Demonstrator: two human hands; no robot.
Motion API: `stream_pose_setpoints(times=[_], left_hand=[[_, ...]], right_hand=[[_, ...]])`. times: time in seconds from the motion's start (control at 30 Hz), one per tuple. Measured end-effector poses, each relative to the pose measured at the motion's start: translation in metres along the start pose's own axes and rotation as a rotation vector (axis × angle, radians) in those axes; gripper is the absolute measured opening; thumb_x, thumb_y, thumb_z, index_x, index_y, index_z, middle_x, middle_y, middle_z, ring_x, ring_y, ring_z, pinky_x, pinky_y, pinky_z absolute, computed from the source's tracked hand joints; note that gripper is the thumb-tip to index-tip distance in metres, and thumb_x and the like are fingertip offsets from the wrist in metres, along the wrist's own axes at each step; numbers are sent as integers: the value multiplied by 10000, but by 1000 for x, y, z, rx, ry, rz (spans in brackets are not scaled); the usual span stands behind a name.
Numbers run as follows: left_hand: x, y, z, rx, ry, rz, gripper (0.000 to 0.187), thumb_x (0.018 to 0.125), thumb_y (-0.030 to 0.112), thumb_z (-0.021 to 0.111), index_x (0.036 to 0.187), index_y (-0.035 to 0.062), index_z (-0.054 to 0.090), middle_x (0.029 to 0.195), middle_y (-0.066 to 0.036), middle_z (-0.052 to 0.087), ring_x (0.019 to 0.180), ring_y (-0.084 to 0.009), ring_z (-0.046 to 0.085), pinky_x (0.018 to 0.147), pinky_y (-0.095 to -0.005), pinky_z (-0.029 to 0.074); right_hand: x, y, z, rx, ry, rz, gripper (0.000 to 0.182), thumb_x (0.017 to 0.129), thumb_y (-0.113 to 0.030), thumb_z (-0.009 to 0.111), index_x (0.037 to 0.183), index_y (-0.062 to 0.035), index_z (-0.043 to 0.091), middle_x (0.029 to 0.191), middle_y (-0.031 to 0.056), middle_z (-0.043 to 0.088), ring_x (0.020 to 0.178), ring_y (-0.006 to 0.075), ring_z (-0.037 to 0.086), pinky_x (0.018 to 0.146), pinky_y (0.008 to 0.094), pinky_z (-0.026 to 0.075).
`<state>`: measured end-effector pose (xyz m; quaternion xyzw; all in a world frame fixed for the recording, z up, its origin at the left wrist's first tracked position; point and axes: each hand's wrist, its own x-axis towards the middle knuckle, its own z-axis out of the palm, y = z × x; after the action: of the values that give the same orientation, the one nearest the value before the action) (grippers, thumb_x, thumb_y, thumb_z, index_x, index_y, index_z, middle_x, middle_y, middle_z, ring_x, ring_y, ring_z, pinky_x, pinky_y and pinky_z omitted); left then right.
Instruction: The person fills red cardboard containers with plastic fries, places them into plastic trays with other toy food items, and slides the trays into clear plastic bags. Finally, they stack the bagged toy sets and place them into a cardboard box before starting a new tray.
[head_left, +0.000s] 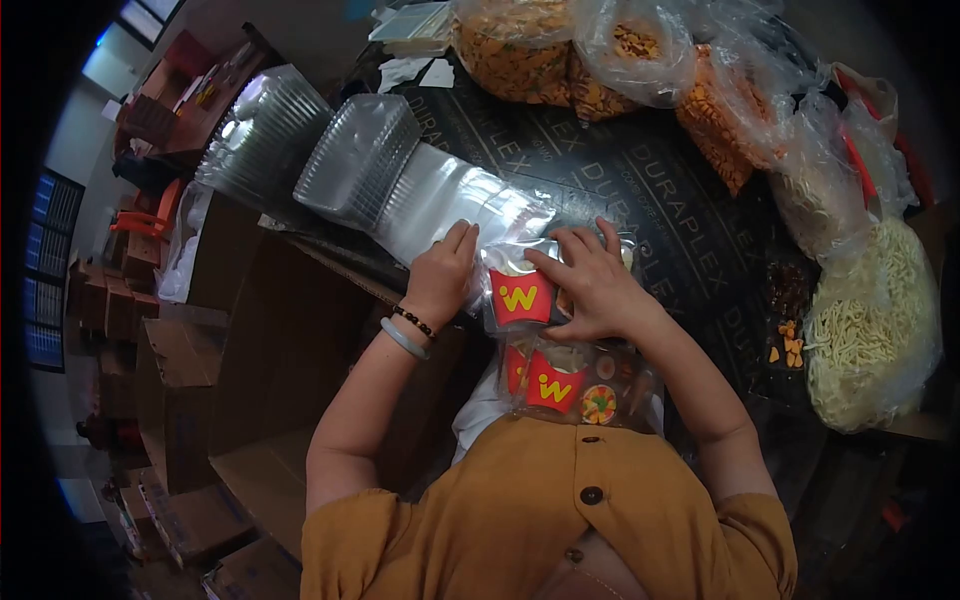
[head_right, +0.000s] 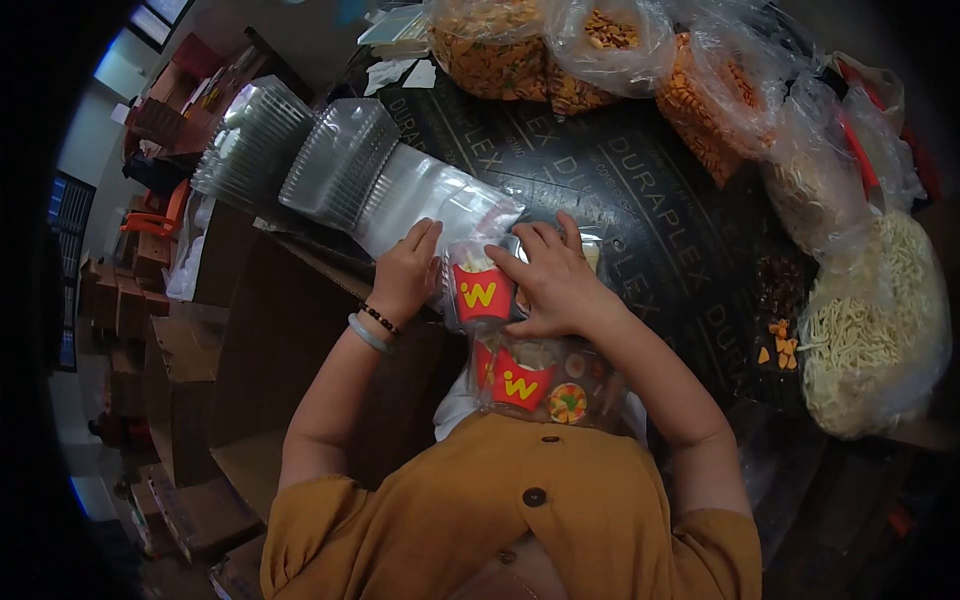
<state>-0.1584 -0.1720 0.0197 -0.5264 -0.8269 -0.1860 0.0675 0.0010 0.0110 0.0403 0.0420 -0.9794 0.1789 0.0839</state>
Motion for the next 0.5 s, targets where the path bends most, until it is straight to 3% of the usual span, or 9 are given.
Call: stream_pose_setpoints(times=[0.2, 0.27, 0.4, 0.5], left_hand=[[-1, -1, -3, 53, -47, 86, 532, 694, 16, 602, 1214, 38, 491, 1229, -135, 517, 890, -316, 612, 737, -363, 511], [0, 3, -16, -60, -320, 180, 574, 724, 27, 570, 1278, 25, 419, 1332, -145, 424, 803, -301, 627, 668, -355, 514], [2, 19, -19, -58, -367, 168, 626, 709, 21, 579, 1304, 14, 382, 1384, -140, 364, 810, -329, 624, 655, -375, 515], [11, 33, -13, -27, -442, 94, 775, 652, -25, 592, 1367, 47, 301, 1432, -158, 281, 778, -351, 624, 648, -401, 516]], right_hand=[[22, 3, 18, -63, 51, 88, 883, 496, -476, 759, 1266, -143, 485, 1217, 209, 436, 1190, 364, 378, 1059, 548, 98], [26, 7, 26, -47, 72, 137, 884, 497, -486, 758, 1265, -144, 487, 1214, 209, 437, 1187, 364, 378, 1053, 552, 100], [31, 2, 40, -73, 140, 277, 904, 502, -531, 750, 1268, -131, 484, 1219, 208, 434, 1190, 362, 370, 1032, 561, 122], [44, -12, 46, -28, 151, 374, 954, 488, -539, 758, 1276, -90, 463, 1243, 218, 419, 1227, 370, 342, 1028, 574, 115]])
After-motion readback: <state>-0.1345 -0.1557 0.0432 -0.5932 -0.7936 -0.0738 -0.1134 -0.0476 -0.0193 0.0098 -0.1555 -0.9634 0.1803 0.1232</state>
